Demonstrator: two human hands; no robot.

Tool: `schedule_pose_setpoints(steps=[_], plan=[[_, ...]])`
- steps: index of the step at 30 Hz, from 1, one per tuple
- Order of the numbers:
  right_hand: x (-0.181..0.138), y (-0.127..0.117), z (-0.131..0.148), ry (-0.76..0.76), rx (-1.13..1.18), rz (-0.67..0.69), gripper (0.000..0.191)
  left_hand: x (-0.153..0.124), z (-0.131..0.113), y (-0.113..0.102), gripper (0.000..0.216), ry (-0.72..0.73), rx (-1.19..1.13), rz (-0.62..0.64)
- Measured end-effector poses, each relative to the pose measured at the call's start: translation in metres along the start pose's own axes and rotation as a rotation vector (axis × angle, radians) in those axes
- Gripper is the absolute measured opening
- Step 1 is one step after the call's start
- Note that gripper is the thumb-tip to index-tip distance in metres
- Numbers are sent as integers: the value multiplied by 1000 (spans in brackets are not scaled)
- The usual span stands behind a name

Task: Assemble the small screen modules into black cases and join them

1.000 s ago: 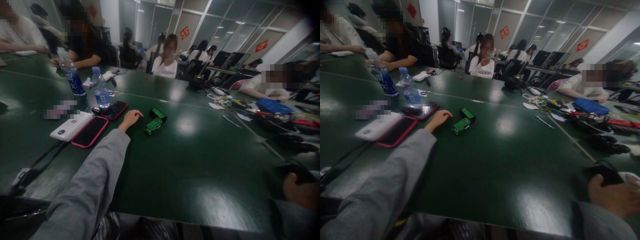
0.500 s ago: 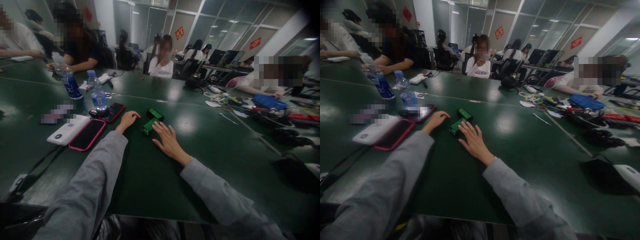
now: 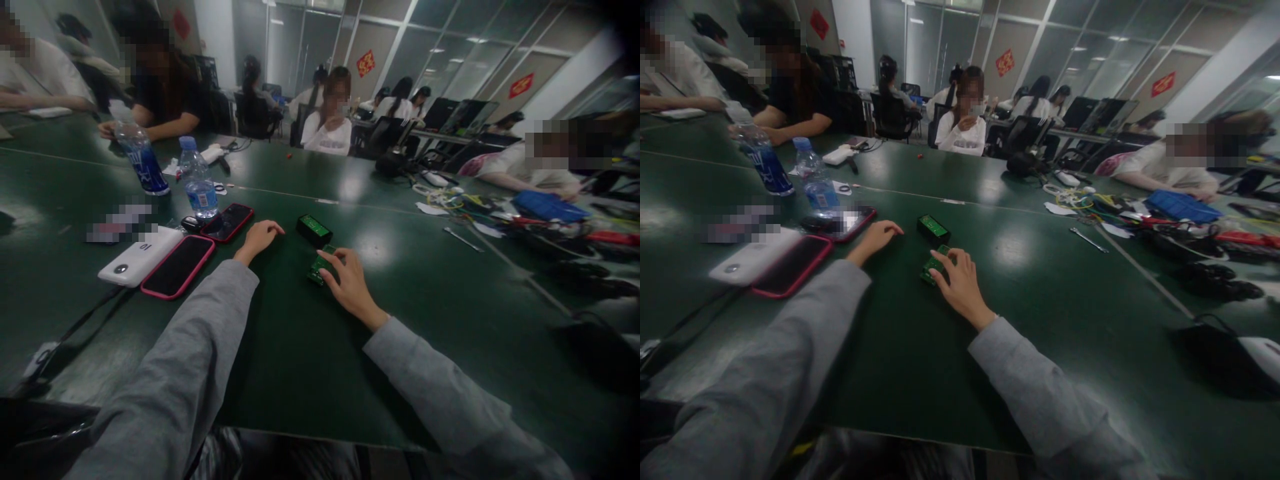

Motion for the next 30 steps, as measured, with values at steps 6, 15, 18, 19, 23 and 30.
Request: schedule_pose_setpoints(steps=[6, 15, 18, 19, 23, 30], plan=[[0, 6, 1, -22, 31, 27, 39, 0, 2, 1, 30, -1, -9, 4], [-1, 2, -22, 94, 121, -73, 51, 0, 3, 2, 29, -5, -20, 15], [-2, 5, -30, 125, 140, -49, 48, 0, 3, 1, 29, -14, -7, 13], [-3, 6, -30, 128, 149, -35, 47, 0, 3, 1, 29, -17, -5, 13], [-16, 0, -22, 101, 202, 46, 49, -1, 4, 2, 29, -14, -17, 24], [-102, -40, -64, 188, 171, 115, 54, -2, 0, 0, 28, 3, -4, 0]])
Point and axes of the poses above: each hand's wrist, its own x-axis towards the middle knuckle, its own y-axis out of the palm, z = x × y, the point moved 10 cm from there along x, towards the middle knuckle, and after that the axes turned 4 degrees about z, right-handed, at the moved point
